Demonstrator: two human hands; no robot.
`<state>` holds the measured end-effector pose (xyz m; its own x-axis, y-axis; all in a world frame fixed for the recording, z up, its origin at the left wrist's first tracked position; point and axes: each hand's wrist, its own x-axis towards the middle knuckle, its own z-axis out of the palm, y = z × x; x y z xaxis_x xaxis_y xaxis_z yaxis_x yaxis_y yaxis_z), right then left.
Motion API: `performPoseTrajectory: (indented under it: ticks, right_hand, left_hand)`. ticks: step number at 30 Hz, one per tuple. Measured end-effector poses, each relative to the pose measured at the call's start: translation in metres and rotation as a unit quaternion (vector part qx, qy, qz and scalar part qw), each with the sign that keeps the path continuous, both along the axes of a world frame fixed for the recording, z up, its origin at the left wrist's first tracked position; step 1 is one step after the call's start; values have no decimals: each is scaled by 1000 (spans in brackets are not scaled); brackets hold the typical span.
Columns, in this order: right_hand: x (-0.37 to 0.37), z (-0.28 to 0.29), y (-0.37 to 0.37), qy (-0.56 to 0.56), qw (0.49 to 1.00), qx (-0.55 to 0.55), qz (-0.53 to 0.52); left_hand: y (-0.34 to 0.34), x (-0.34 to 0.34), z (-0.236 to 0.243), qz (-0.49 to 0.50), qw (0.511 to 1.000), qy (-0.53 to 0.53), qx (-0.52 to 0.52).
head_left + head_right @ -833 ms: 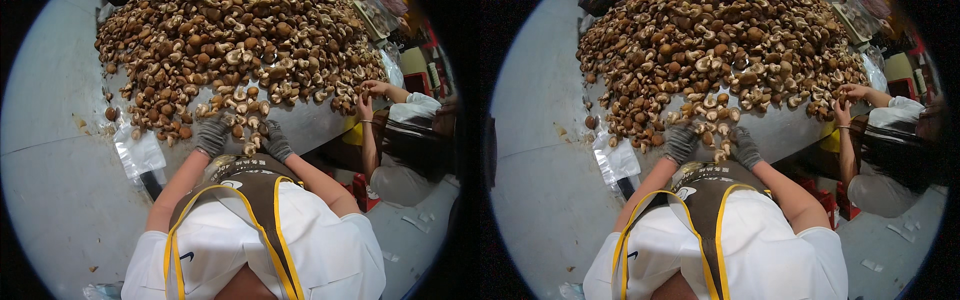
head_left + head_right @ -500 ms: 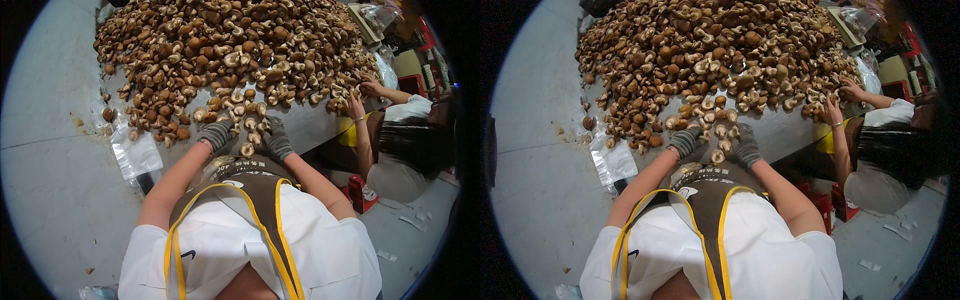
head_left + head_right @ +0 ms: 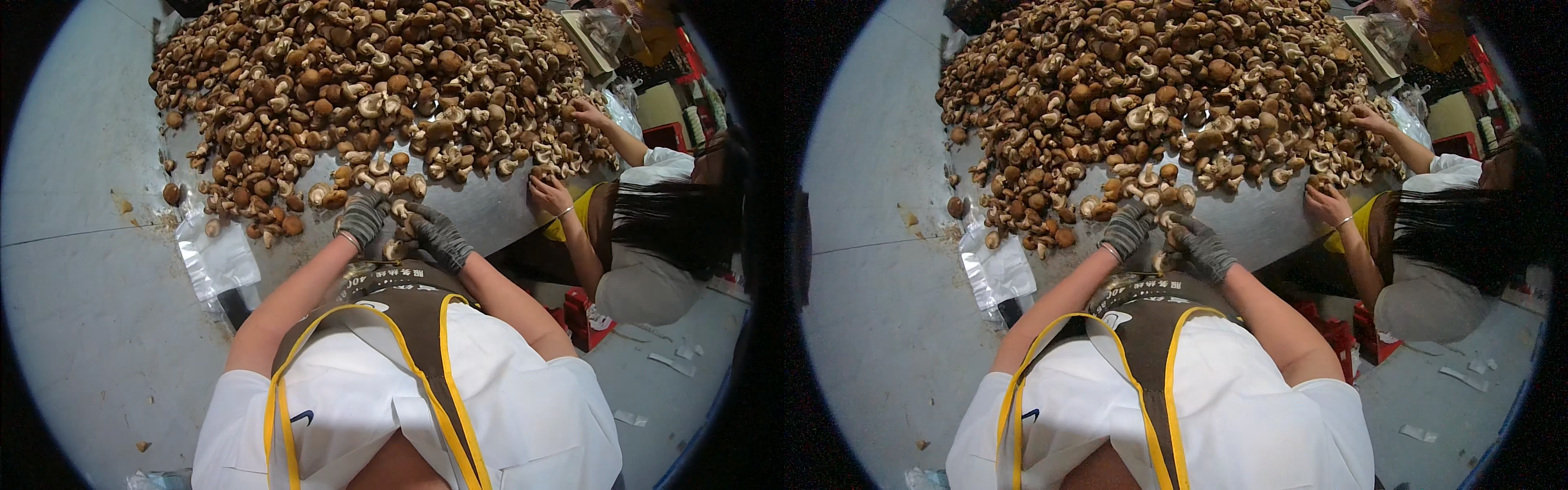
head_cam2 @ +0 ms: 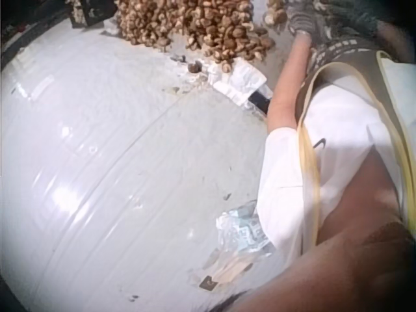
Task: The person sorts a large pile of shiitake mushrooms on a metal table, picking them up by hand and placing them into red crates. Another worker is visible across the table performing similar sorting actions.
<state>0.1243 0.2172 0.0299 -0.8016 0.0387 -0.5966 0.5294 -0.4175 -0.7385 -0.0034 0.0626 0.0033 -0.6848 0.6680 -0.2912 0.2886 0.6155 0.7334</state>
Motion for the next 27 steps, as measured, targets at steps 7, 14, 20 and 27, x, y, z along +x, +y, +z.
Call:
performPoseTrajectory:
  ticks: [7, 14, 20, 27]
  right_hand:
    - [-2, 4, 16, -117, 972, -155, -134]
    - [-10, 9, 14, 21, 977, 183, 110]
    - [-1, -28, 11, 170, 813, 521, 197]
    - [-38, -33, 37, 44, 818, 524, 233]
  left_hand:
    - [44, -27, -14, -153, 978, 126, -65]
    - [31, -25, -34, -243, 953, 146, -102]
    - [-2, -32, 16, -105, 973, 139, -149]
    - [1, -79, -8, 6, 969, 133, -210]
